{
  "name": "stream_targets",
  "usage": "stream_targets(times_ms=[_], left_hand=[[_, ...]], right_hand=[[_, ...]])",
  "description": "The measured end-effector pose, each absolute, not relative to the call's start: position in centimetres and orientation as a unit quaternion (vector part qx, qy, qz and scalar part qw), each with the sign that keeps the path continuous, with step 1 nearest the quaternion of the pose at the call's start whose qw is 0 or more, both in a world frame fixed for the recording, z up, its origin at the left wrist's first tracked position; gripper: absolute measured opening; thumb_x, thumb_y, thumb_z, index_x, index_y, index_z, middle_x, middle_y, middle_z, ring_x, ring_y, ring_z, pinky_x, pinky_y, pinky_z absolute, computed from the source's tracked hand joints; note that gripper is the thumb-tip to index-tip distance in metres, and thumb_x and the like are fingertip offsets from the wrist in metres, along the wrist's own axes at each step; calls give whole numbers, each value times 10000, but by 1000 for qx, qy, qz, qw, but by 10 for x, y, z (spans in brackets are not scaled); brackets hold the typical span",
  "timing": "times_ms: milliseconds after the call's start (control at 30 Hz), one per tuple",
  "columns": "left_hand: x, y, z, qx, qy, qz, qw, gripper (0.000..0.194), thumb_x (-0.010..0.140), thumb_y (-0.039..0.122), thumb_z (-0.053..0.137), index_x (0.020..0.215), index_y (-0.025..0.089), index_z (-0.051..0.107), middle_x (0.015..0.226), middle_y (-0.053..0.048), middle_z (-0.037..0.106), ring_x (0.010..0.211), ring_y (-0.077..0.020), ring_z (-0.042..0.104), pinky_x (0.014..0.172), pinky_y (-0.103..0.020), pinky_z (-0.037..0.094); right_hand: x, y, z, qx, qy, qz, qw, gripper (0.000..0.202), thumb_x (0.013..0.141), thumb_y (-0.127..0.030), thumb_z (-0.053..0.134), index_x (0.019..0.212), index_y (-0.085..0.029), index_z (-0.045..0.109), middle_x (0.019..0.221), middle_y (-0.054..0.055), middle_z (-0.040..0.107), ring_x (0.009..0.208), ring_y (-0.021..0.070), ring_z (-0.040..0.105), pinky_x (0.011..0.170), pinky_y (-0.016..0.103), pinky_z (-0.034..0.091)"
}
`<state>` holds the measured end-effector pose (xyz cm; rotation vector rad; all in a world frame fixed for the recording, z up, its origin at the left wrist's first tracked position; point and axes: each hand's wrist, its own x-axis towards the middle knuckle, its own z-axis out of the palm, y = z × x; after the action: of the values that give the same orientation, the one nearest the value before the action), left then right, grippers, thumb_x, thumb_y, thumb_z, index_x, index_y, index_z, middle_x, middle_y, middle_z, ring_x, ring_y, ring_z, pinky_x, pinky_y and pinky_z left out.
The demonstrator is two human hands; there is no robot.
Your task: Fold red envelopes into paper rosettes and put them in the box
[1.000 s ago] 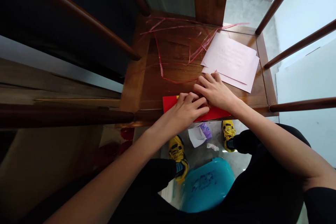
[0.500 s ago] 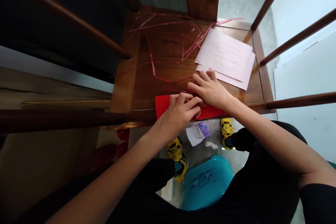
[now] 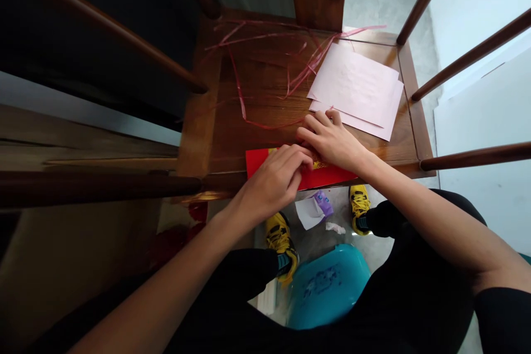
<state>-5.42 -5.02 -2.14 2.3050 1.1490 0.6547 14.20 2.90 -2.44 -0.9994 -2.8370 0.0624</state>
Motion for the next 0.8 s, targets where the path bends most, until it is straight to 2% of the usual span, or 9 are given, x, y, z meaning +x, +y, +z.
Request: stream_targets(times_ms=[133, 233, 333, 433, 500, 633, 800], left_hand=[[-53, -54, -26, 845, 427, 232, 221, 172, 1026, 85, 516, 1140, 181, 603, 1209, -103, 685, 1149, -292, 564, 1028, -460, 502], [-55, -54, -31, 834, 429, 256, 232, 207, 1037, 141, 595, 1236, 182, 554, 1300, -110, 643, 1217, -285, 542, 1088, -454, 492], [-59, -50, -36, 818, 447, 277, 233, 318, 1000, 193, 698, 1251, 196, 503, 1320, -114, 604, 1224, -286, 538, 1101, -463, 490], [-59, -46, -38, 801, 465, 288, 241, 341, 973, 223, 749, 1178, 215, 477, 1237, -85, 602, 1153, -269, 548, 1053, -445, 506], [-58, -45, -38, 798, 470, 283, 249, 337, 971, 228, 750, 1158, 218, 469, 1211, -76, 604, 1125, -261, 544, 1036, -434, 507], [-56, -45, -36, 798, 475, 269, 256, 347, 984, 231, 725, 1229, 211, 480, 1269, -86, 604, 1163, -267, 533, 1067, -445, 494], [-61, -40, -30, 803, 459, 238, 295, 660, 893, 292, 849, 1416, 222, 452, 1446, -96, 562, 1276, -287, 514, 1159, -485, 466]], right_hand=[[146, 27, -17, -420, -894, 94, 123, 173, 1080, -343, 535, 1179, -220, 606, 1262, 124, 632, 1198, 319, 523, 1089, 522, 382], [159, 22, -10, -480, -853, 125, 165, 306, 1030, -410, 623, 1271, -228, 569, 1347, 139, 581, 1274, 344, 517, 1120, 561, 400], [177, 10, -7, -511, -835, 132, 157, 462, 972, -465, 704, 1329, -211, 558, 1396, 173, 535, 1317, 371, 509, 1156, 603, 417], [195, -8, -6, -525, -829, 144, 127, 450, 956, -482, 732, 1296, -215, 608, 1361, 166, 575, 1287, 371, 538, 1159, 613, 456], [201, -21, -6, -533, -824, 145, 125, 450, 960, -465, 732, 1328, -233, 618, 1356, 154, 609, 1286, 372, 546, 1159, 626, 472], [200, -40, -6, -535, -825, 119, 136, 550, 989, -386, 700, 1501, -263, 542, 1454, 160, 608, 1319, 383, 545, 1151, 648, 486], [196, -42, -3, -529, -836, 84, 115, 529, 999, -377, 695, 1495, -246, 566, 1496, 171, 596, 1329, 393, 545, 1132, 643, 488]])
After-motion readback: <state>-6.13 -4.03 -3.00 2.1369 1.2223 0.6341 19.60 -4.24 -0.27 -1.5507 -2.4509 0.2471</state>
